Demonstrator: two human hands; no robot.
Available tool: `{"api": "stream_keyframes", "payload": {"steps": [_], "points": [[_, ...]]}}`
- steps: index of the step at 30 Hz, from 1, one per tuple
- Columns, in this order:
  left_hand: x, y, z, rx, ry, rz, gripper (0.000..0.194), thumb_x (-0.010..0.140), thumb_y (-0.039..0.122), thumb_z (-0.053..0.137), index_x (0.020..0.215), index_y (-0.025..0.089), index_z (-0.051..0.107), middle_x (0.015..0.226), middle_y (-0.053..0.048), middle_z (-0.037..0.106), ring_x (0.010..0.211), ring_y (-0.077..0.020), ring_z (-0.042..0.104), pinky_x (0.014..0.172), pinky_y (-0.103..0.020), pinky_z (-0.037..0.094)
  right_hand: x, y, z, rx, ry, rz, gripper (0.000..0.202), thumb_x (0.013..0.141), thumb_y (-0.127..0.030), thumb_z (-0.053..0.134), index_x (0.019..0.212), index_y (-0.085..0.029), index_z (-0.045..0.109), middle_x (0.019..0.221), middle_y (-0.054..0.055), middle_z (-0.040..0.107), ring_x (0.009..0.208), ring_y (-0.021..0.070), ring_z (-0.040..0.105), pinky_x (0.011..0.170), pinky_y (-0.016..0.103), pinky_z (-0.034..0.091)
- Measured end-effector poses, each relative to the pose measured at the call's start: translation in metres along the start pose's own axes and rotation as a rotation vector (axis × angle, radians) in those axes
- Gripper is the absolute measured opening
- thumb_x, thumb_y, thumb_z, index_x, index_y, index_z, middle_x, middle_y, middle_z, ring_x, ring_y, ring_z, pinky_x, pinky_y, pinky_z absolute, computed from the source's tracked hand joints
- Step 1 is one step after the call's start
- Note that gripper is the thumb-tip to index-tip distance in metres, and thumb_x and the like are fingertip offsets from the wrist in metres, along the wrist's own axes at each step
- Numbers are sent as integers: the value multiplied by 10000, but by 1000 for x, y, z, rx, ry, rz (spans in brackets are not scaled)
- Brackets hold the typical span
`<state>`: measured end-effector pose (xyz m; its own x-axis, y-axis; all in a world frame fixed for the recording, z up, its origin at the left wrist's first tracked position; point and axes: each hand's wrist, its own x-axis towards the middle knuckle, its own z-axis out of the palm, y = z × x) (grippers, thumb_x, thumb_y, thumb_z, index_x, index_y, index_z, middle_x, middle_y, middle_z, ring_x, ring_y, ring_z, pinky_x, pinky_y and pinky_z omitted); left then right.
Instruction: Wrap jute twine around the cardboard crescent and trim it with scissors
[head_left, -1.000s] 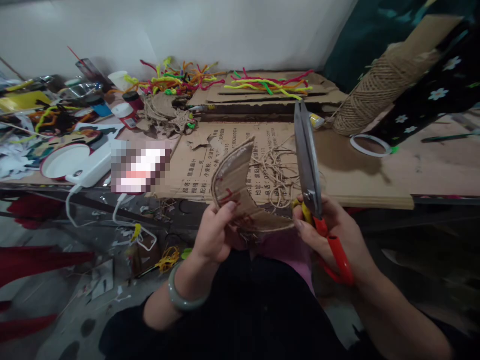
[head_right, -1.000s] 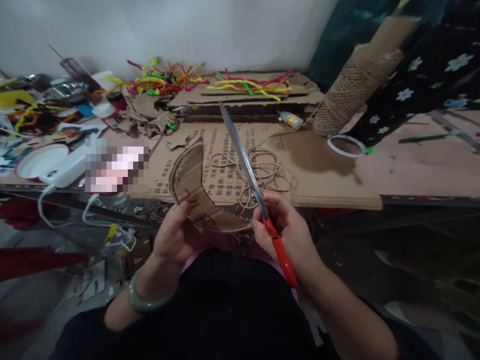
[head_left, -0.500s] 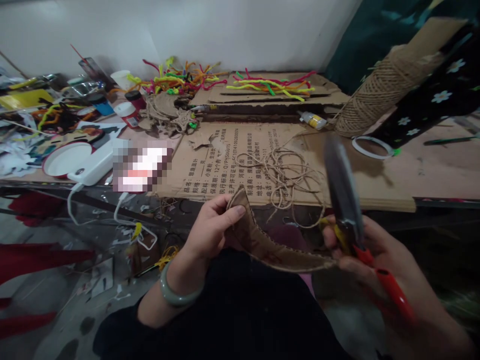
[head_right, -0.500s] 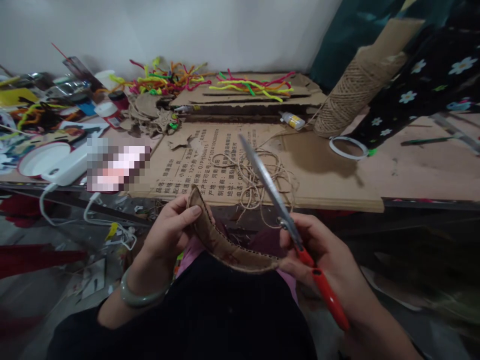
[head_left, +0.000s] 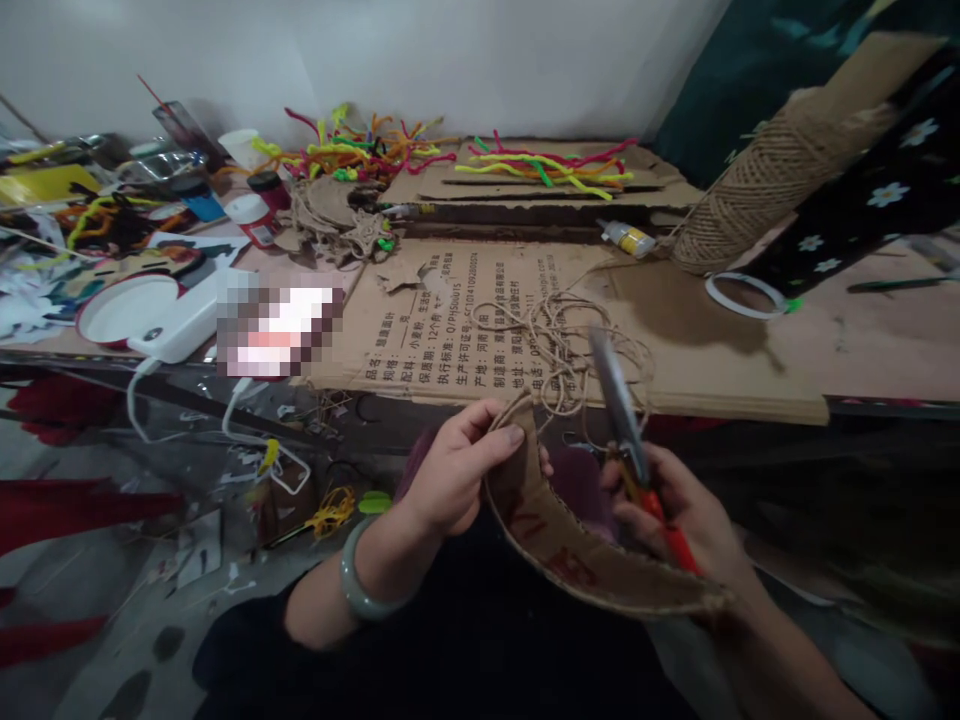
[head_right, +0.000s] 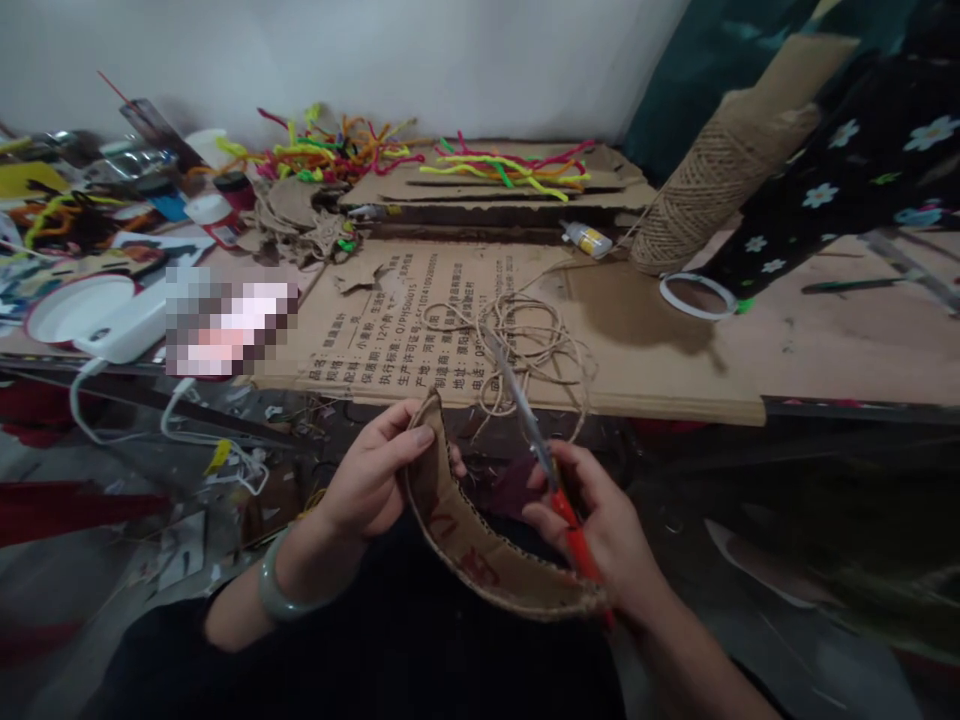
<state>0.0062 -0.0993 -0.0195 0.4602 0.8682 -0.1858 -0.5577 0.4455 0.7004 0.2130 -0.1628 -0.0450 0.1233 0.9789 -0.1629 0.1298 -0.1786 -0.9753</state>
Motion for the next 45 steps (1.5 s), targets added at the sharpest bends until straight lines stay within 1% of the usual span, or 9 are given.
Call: {"api": "stream_keyframes", "payload": {"steps": [3, 7, 12, 18, 24, 30, 38, 41, 45], "points": [[-1, -6, 5, 68, -54, -39, 236, 745, 331, 764, 746, 163, 599, 588, 2, 667, 534, -126, 634, 563, -239, 526, 8, -17, 6, 158, 35, -120, 319, 746, -300, 752, 1015, -267, 583, 789, -27, 630, 607, 87, 562, 546, 199, 477], [-3, -12, 7, 270, -12, -48, 254, 743, 375, 758, 764, 157, 628, 662, 2, 639, 591, -114, 584, 602, -242, 481, 16, -39, 17, 257, -21, -212, 321, 754, -270, 749, 1025, -277, 579, 787, -37, 633, 628, 85, 573, 567, 204, 491], [-3, -13, 9, 409, -47, -41, 250, 792, 396, 706, 767, 161, 623, 679, 1, 606, 621, -104, 518, 594, -228, 410, 19, -53, 23, 194, -87, -261, 333, 773, -243, 732, 1055, -298, 566, 845, -37, 623, 654, 87, 596, 570, 216, 514], [-3, -15, 7, 453, -56, -69, 318, 775, 457, 715, 777, 155, 615, 672, 5, 587, 587, -92, 478, 565, -225, 389, 24, -51, 23, 59, -105, -373, 313, 801, -216, 684, 1081, -272, 555, 834, -21, 628, 695, 103, 605, 582, 231, 501], [-2, -16, 6, 431, -61, -94, 354, 765, 497, 715, 785, 156, 618, 643, 15, 564, 558, -86, 461, 544, -222, 377, 26, -49, 30, 56, -78, -357, 288, 830, -250, 656, 1086, -290, 529, 772, -37, 592, 559, 90, 535, 466, 232, 452], [4, -3, 11, 576, -73, -41, 361, 805, 488, 662, 698, 150, 595, 651, -6, 560, 602, -106, 477, 573, -239, 390, 27, -48, 35, 59, -56, -374, 271, 810, -248, 672, 1049, -272, 546, 762, -40, 574, 577, 85, 528, 491, 225, 446], [5, -2, 10, 631, -35, 53, 269, 803, 387, 653, 659, 166, 600, 608, 6, 555, 580, -104, 465, 565, -235, 395, 30, -47, 34, 325, -87, -163, 327, 803, -340, 705, 1067, -304, 515, 742, -55, 553, 573, 96, 533, 516, 241, 461], [5, -3, 11, 648, -40, 49, 262, 805, 378, 636, 655, 166, 600, 609, 4, 564, 576, -105, 470, 570, -237, 403, 31, -50, 34, 268, -99, -154, 356, 761, -344, 736, 1032, -279, 514, 691, -68, 521, 542, 87, 503, 507, 232, 444], [4, -3, 15, 672, -44, 61, 211, 792, 329, 629, 665, 161, 608, 605, 15, 561, 569, -98, 462, 582, -235, 407, 29, -53, 38, 179, -97, -181, 277, 757, -276, 706, 967, -260, 526, 694, -67, 531, 521, 63, 454, 478, 201, 401]]}}
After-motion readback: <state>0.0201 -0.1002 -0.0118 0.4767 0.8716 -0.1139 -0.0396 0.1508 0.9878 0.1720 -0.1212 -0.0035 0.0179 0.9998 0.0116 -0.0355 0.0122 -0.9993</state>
